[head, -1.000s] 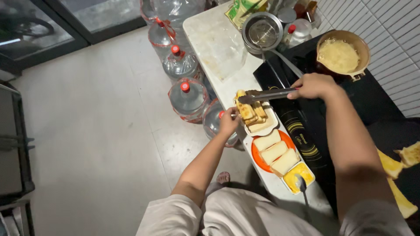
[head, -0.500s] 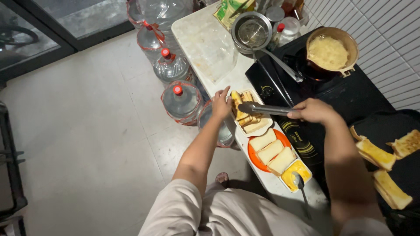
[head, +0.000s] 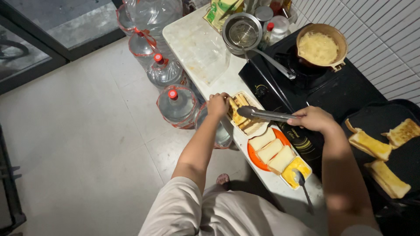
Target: The person spreads butter on slices of bread and places them on a griddle to toast. They flip the slices with tongs and transfer the finished toast to a tray.
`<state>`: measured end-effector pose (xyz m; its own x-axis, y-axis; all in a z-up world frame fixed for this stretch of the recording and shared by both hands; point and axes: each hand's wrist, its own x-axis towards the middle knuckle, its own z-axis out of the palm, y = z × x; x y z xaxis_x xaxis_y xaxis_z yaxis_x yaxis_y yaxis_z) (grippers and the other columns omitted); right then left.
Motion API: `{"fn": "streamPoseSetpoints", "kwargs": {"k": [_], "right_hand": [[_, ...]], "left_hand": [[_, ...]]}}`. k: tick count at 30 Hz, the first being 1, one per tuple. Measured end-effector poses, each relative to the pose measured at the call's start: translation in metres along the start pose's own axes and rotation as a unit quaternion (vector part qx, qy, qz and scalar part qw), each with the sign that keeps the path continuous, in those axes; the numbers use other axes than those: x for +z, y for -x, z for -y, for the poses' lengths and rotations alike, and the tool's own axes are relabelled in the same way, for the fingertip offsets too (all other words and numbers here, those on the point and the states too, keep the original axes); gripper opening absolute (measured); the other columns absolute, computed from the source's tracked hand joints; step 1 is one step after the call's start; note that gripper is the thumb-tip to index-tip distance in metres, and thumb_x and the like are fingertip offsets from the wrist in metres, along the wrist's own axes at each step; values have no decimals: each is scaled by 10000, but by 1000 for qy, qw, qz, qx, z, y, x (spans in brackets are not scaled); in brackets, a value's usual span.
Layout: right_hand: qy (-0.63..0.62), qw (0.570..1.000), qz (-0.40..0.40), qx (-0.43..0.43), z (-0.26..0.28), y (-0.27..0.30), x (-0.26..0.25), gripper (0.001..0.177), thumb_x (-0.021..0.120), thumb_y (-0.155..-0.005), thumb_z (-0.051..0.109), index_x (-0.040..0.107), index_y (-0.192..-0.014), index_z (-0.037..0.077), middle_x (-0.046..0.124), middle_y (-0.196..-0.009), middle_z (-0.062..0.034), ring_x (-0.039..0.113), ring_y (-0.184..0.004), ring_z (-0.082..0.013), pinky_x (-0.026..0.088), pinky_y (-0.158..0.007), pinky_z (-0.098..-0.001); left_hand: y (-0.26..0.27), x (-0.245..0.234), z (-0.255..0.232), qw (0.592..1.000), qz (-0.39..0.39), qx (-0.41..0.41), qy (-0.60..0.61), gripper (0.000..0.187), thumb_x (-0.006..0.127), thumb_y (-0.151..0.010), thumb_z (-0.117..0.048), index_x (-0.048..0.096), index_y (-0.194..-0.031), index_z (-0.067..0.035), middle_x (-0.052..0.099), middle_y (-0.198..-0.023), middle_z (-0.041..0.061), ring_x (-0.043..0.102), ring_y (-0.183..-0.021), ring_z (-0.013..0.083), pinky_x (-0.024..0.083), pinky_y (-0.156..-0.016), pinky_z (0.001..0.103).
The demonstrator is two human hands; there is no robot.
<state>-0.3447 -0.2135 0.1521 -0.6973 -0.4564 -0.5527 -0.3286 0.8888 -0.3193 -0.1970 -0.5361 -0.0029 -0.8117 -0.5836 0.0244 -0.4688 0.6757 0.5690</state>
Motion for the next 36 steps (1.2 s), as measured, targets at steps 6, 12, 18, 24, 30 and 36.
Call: {"fn": "streamPoseSetpoints", "kwargs": {"k": [6,12,18,24,30,36], "right_hand": [[96,988,-114,41,18,55,-12,572,743,-784,661,772,-1236,310,785,-1043,-130,746,-1003,-349,572,-876,-444],[169,974,-149,37,66,80,27,522,694,-853,615,739,-1242,269,778,-987,-112,758,-934,-327,595,-806,-449],[182,968,-170,15,79,77,56,442,667,-932,544,761,-1198,204,779,-949,-117,769,-898,-318,593,-796,-423],[92,985,-116,92,37,59,23,421,685,-886,580,779,-1197,313,795,-986,-93,765,-953,-301,588,-825,-427],[70,988,-110,77,9,47,5,471,748,-815,610,797,-1188,326,798,-1044,-85,754,-990,-299,575,-863,-414],[98,990,-90,44,19,36,-15,468,737,-807,619,801,-1179,342,804,-1021,-72,753,-997,-292,567,-873,-405]], "left_hand": [[5,8,8,1000,17,-17,18,252,627,-958,-301,726,-1182,-241,683,-1168,103,595,-1141,365,482,-965,522],[13,14,9,999,1,-12,52,400,652,-928,-303,646,-1317,-209,649,-1244,117,576,-1180,365,469,-987,518],[22,14,2,997,-13,19,69,452,662,-933,-306,615,-1352,-141,616,-1301,145,566,-1202,383,465,-1012,509],[22,11,4,998,9,10,60,512,677,-910,-306,585,-1391,-158,611,-1306,144,560,-1212,377,455,-1014,513],[23,15,6,997,11,15,76,586,687,-907,-296,517,-1449,-154,584,-1346,155,544,-1242,375,434,-1048,518],[25,16,5,996,16,11,84,586,690,-901,-289,517,-1445,-155,577,-1356,156,538,-1257,374,433,-1047,528]]}}
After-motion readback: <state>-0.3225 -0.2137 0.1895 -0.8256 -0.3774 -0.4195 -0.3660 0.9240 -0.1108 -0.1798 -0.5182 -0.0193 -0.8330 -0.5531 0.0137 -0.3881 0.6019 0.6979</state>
